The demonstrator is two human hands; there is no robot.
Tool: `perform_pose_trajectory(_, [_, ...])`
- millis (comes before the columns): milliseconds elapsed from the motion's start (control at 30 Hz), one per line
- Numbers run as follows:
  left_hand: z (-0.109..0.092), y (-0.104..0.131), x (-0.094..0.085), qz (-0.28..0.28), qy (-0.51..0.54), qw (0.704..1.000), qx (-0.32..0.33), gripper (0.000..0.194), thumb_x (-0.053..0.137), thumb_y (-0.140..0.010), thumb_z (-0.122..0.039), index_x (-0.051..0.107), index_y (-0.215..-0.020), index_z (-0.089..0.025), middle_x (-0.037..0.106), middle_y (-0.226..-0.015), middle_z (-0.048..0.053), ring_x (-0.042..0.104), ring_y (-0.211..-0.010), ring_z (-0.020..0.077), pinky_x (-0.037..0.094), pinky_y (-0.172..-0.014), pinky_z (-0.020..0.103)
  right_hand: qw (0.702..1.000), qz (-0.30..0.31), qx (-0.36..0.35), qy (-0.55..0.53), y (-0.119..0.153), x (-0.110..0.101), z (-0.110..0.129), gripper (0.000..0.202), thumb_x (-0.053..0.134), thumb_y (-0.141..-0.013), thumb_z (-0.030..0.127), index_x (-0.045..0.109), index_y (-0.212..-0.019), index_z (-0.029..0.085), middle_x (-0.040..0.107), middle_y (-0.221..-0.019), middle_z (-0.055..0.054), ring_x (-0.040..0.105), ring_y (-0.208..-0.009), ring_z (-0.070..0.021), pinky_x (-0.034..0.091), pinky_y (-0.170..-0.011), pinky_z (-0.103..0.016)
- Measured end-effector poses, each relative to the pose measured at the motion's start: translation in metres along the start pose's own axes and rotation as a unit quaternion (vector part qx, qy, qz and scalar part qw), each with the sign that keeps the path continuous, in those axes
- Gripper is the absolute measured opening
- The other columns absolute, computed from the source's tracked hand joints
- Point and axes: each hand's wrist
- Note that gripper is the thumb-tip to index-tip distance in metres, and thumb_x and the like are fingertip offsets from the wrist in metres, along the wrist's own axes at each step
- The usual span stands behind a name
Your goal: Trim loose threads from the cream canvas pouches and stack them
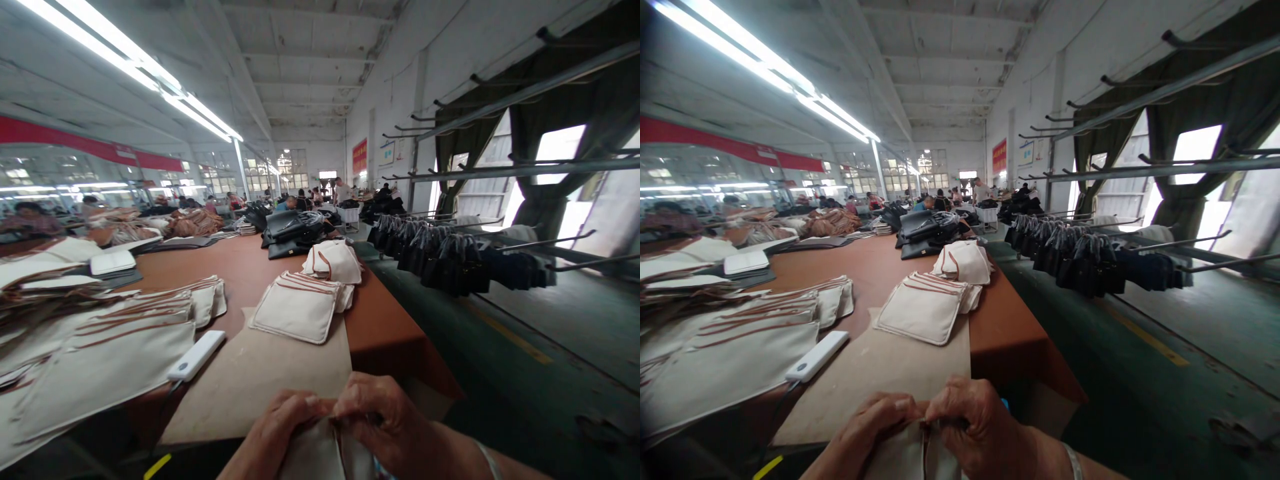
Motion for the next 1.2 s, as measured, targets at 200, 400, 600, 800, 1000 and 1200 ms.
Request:
perform_pose_trajectory(200, [-0.001,-0.01,0.005,0.157,-0.019,0.987,-0.043,0.059,0.07,-0.071,-0.068,0.065,-0.067,-0.01,0.041,-0.054,-0.003,0.027,-0.05,0.0084,0.019,-0.049,0.024,0.985,0.074,-0.068,0.137,0.005,-0.009,-0.003,0.016,0.051,-0.093,0.024,0.067,-0.092,0.019,0.063,-0.082,-0.008,0.056,-0.07,-0.016,0.043,-0.065,-0.025])
perform_pose_trajectory(400, [-0.01,-0.008,0.001,0.241,-0.107,0.965,0.008,0.06,0.063,-0.079,-0.068,0.07,-0.084,-0.008,0.047,-0.069,0.0,0.032,-0.062,0.0106,0.021,-0.054,0.023,0.981,0.088,-0.076,0.152,0.008,-0.009,-0.002,0.019,0.051,-0.094,0.03,0.066,-0.093,0.019,0.065,-0.084,-0.01,0.057,-0.072,-0.0172,0.043,-0.064,-0.026])
perform_pose_trajectory(600, [-0.028,0.003,-0.004,0.252,-0.132,0.958,0.018,0.049,0.056,-0.088,-0.06,0.067,-0.091,-0.013,0.048,-0.076,0.0,0.035,-0.068,0.0127,0.029,-0.058,0.022,0.967,0.013,0.204,-0.154,0.001,-0.016,0.002,0.038,0.056,-0.092,0.051,0.061,-0.1,0.014,0.061,-0.08,-0.004,0.049,-0.061,-0.011,0.039,-0.057,-0.021])
perform_pose_trajectory(800, [-0.039,0.006,-0.001,0.247,-0.232,0.939,0.058,0.044,0.05,-0.093,-0.058,0.055,-0.076,-0.017,0.042,-0.072,-0.003,0.038,-0.066,0.0121,0.03,-0.056,0.021,0.935,0.136,0.267,-0.191,-0.022,-0.029,0.017,0.055,0.06,-0.086,0.064,0.061,-0.072,0.011,0.041,-0.059,0.005,0.03,-0.051,-0.0055,0.022,-0.046,-0.019])
perform_pose_trajectory(1000, [-0.039,0.005,0.0,0.219,-0.316,0.918,0.095,0.048,0.04,-0.094,-0.061,0.048,-0.074,-0.018,0.039,-0.071,-0.002,0.035,-0.065,0.0133,0.027,-0.054,0.024,0.903,0.155,0.323,-0.237,-0.026,-0.026,0.01,0.048,0.067,-0.082,0.06,0.062,-0.074,0.012,0.037,-0.05,0.008,0.027,-0.038,-0.0039,0.019,-0.036,-0.019])
perform_pose_trajectory(1200, [-0.036,0.004,0.0,0.217,-0.355,0.902,0.113,0.04,0.041,-0.094,-0.05,0.05,-0.073,-0.018,0.041,-0.07,-0.001,0.036,-0.065,0.0141,0.027,-0.056,0.025,0.896,0.167,0.332,-0.243,-0.023,-0.025,0.004,0.041,0.067,-0.085,0.052,0.063,-0.073,0.013,0.039,-0.049,0.008,0.028,-0.035,-0.0041,0.02,-0.033,-0.018])
Point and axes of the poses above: each hand's wrist, its own y-axis away from the middle knuckle, its own x-axis out of the palm, z = x × y
